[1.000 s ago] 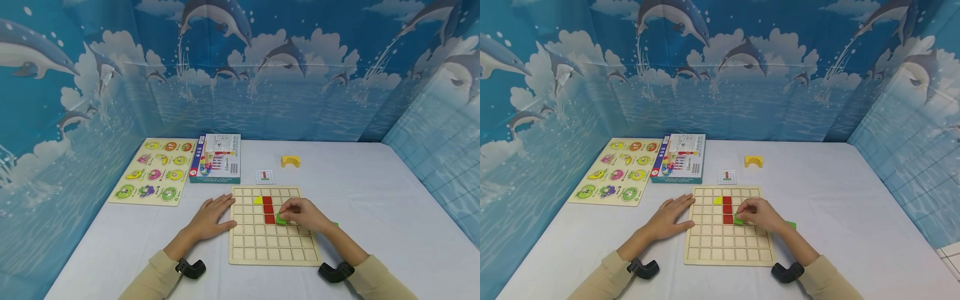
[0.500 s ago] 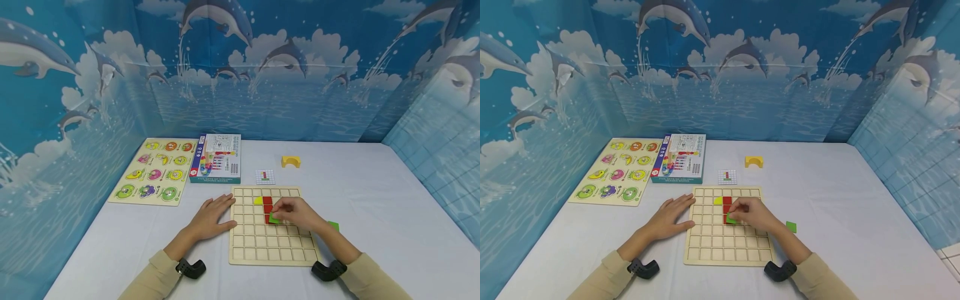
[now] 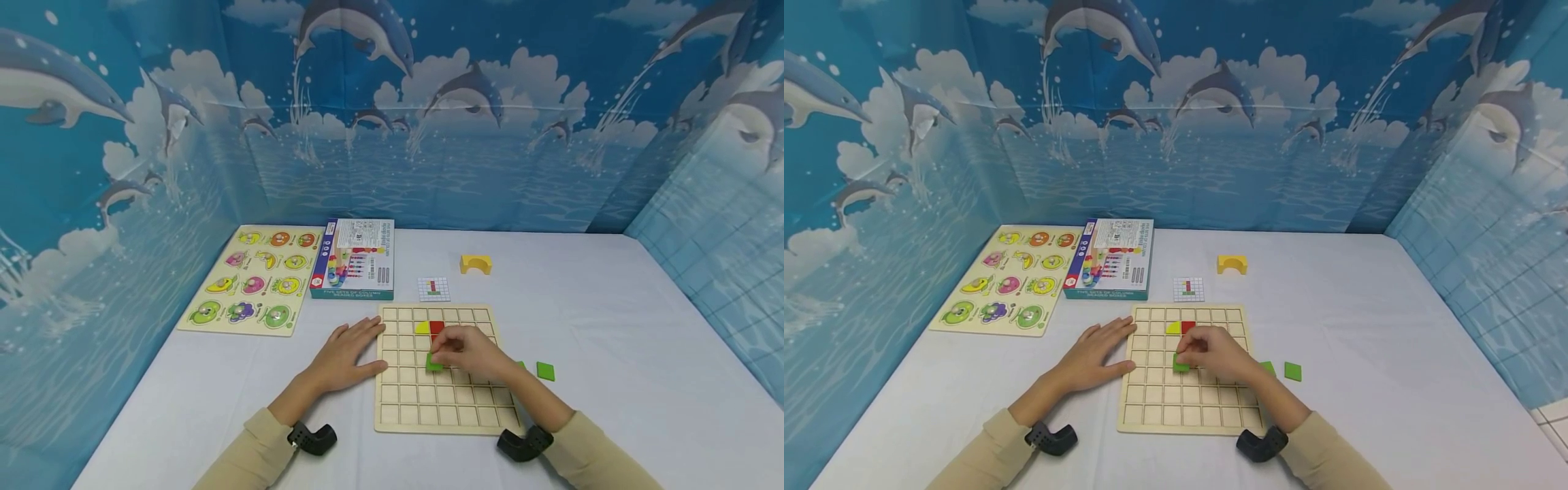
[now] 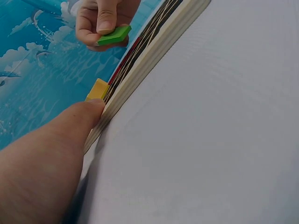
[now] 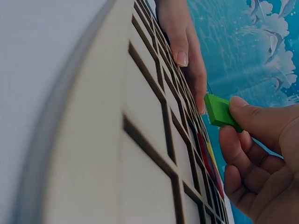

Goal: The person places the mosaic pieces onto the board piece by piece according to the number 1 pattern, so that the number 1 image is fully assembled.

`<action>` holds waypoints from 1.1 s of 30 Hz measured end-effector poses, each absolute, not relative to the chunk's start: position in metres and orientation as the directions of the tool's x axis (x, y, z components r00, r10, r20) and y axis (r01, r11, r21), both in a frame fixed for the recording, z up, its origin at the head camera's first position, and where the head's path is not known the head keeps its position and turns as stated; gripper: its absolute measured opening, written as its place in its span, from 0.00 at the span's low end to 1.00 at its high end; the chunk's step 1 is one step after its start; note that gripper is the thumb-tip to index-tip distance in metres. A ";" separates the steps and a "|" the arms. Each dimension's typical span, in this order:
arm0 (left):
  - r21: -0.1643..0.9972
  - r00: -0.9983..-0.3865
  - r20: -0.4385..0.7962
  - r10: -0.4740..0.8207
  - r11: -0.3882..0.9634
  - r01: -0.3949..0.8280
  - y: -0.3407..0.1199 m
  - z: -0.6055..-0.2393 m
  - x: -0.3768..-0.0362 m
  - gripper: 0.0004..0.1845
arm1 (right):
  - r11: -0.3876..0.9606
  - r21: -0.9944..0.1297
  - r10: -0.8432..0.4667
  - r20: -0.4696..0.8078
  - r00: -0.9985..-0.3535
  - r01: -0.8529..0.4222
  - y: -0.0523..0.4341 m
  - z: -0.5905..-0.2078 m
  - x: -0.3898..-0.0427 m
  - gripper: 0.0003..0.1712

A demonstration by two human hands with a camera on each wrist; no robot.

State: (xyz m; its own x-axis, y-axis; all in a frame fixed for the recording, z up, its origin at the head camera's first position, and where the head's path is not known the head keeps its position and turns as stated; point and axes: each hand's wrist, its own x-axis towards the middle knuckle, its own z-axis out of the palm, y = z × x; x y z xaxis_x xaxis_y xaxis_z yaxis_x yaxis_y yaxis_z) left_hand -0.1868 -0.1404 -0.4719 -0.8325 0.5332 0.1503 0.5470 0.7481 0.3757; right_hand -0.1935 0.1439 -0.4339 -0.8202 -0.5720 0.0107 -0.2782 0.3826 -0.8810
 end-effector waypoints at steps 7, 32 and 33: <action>0.381 -0.839 0.143 0.526 0.753 0.537 -0.140 -0.473 -0.187 0.40 | 0.444 -0.827 -0.585 0.023 -0.811 -0.344 0.136 -0.437 -0.190 0.05; 0.380 -0.841 0.136 0.523 0.757 0.532 -0.139 -0.471 -0.186 0.39 | 0.461 -0.797 -0.635 0.011 -0.773 -0.391 0.131 -0.434 -0.183 0.04; 0.379 -0.841 0.136 0.523 0.757 0.532 -0.139 -0.471 -0.187 0.39 | 0.460 -0.795 -0.638 0.012 -0.770 -0.394 0.131 -0.434 -0.184 0.04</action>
State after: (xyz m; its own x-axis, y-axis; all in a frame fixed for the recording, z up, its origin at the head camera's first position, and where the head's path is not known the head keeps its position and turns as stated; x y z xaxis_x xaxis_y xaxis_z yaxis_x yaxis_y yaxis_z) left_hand -0.1865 -0.1389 -0.4706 -0.8414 0.5230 0.1360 0.5319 0.7570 0.3794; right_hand -0.1836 0.1308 -0.4341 -0.7701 -0.6378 0.0124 -0.3942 0.4604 -0.7954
